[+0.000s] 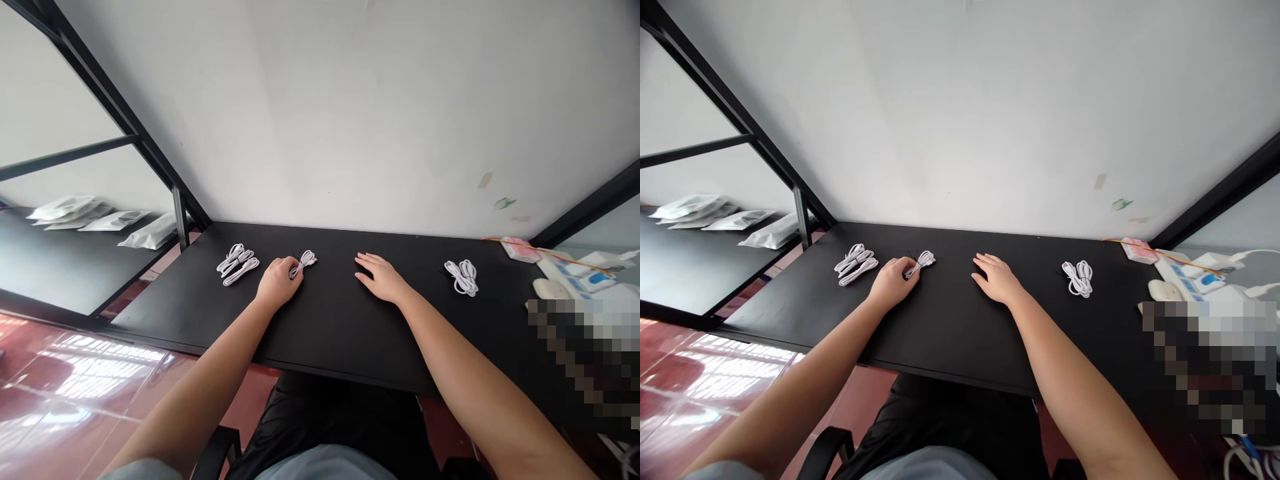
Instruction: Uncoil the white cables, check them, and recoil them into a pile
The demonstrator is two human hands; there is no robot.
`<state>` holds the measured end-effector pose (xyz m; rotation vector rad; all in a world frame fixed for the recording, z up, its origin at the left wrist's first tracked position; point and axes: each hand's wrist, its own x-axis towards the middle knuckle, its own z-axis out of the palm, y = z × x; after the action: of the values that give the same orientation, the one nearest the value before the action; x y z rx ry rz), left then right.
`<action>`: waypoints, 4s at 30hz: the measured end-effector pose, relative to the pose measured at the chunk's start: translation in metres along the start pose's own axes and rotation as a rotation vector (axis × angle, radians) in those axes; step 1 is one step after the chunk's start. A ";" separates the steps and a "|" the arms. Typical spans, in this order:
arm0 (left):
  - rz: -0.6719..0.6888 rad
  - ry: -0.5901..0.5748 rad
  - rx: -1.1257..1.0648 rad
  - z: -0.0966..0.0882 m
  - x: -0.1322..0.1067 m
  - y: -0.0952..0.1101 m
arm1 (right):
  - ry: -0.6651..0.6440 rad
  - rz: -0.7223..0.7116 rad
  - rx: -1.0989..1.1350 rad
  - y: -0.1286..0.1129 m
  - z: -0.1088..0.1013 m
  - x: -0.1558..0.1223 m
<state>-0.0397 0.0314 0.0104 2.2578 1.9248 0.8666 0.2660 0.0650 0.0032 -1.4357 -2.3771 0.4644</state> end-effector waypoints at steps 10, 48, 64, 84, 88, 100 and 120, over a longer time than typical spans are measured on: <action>-0.129 0.012 -0.083 -0.001 -0.001 -0.003 | -0.005 0.024 -0.015 -0.004 -0.002 -0.001; 0.184 -0.333 -0.343 0.028 0.045 0.057 | 0.150 -0.023 0.115 -0.007 -0.002 0.000; 0.028 -0.300 -0.515 0.030 0.034 0.058 | 0.203 0.029 0.283 -0.015 -0.002 0.002; 0.009 -0.290 -0.515 0.030 0.036 0.057 | 0.174 0.085 0.346 -0.015 -0.007 -0.001; -0.015 -0.275 -0.559 0.033 0.037 0.058 | 0.155 0.092 0.380 -0.017 -0.008 -0.001; -0.154 -0.396 -1.246 0.044 0.041 0.057 | 0.012 0.072 0.733 -0.014 -0.001 0.002; -0.187 -0.453 -1.449 0.043 0.039 0.056 | -0.024 0.050 0.813 -0.016 -0.001 0.001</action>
<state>0.0314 0.0683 0.0109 1.1711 0.7318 1.0430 0.2538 0.0594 0.0112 -1.0869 -1.8013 1.2750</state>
